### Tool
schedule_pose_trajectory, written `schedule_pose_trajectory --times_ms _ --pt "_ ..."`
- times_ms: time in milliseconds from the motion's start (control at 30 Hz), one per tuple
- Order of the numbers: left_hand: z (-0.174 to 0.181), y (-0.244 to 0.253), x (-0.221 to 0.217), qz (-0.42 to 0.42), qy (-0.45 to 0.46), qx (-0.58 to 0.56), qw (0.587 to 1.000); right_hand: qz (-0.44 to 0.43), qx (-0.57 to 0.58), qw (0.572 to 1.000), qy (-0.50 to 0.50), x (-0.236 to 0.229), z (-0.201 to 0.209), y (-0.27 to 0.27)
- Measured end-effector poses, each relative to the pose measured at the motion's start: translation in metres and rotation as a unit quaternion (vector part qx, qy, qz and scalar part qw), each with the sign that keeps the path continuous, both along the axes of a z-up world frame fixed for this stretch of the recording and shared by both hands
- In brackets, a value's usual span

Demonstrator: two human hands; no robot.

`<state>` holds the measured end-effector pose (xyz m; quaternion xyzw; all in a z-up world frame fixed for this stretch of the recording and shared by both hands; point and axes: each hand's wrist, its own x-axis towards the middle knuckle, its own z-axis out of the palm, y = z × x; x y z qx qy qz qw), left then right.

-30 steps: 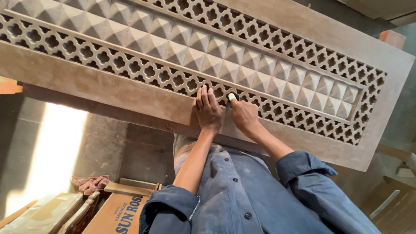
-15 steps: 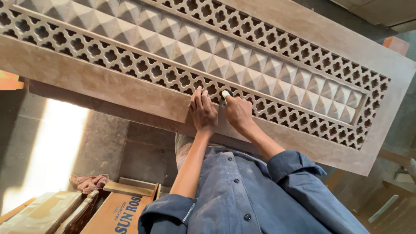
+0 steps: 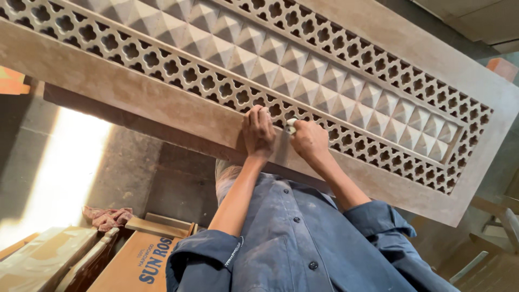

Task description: The person sands the surface of a large decorative wooden panel with a sanding block, moving methodically along the edges and patterned sections. The panel features geometric and lattice cutouts and rests on a workbench in a workshop.

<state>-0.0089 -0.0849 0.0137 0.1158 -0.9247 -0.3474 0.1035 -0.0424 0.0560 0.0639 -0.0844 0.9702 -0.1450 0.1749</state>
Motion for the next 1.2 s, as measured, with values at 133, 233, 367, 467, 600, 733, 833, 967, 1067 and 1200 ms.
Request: schedule_pose_trajectory --times_ms 133,233,367,467,600,733,833,967,1067,1200 --pt "-0.002 -0.014 -0.003 0.034 0.031 0.034 0.998 0.006 -0.001 0.999 0.053 0.001 -0.008 -0.024" --pt "0.002 -0.017 -0.012 0.047 0.058 0.029 0.997 0.034 0.012 0.996 0.084 -0.006 -0.019 -0.039" --pt "0.002 -0.009 0.001 0.051 0.055 0.032 0.997 0.050 0.033 0.996 0.060 0.011 -0.026 -0.030" --pt "0.003 -0.016 -0.010 0.061 0.046 0.044 0.996 0.087 0.041 0.994 0.056 -0.001 -0.024 -0.030" --pt "0.004 -0.018 -0.009 0.057 0.060 0.072 0.994 0.095 0.052 0.991 0.074 -0.005 -0.019 -0.027" --pt "0.001 -0.020 -0.007 0.060 0.071 0.095 0.991 0.130 0.083 0.988 0.024 -0.003 -0.021 -0.027" --pt "0.000 -0.022 -0.008 0.061 0.070 0.109 0.990 0.103 0.084 0.991 0.021 -0.010 -0.021 -0.032" --pt "0.001 -0.022 -0.005 0.067 0.074 0.120 0.988 0.035 0.036 0.994 -0.095 -0.037 -0.002 -0.031" --pt "0.003 -0.023 -0.005 0.061 0.074 0.111 0.989 -0.045 -0.013 0.992 -0.121 -0.045 0.022 -0.014" --pt "0.003 -0.022 -0.004 0.065 0.060 0.105 0.991 -0.101 -0.123 0.985 -0.064 -0.028 0.018 -0.009"
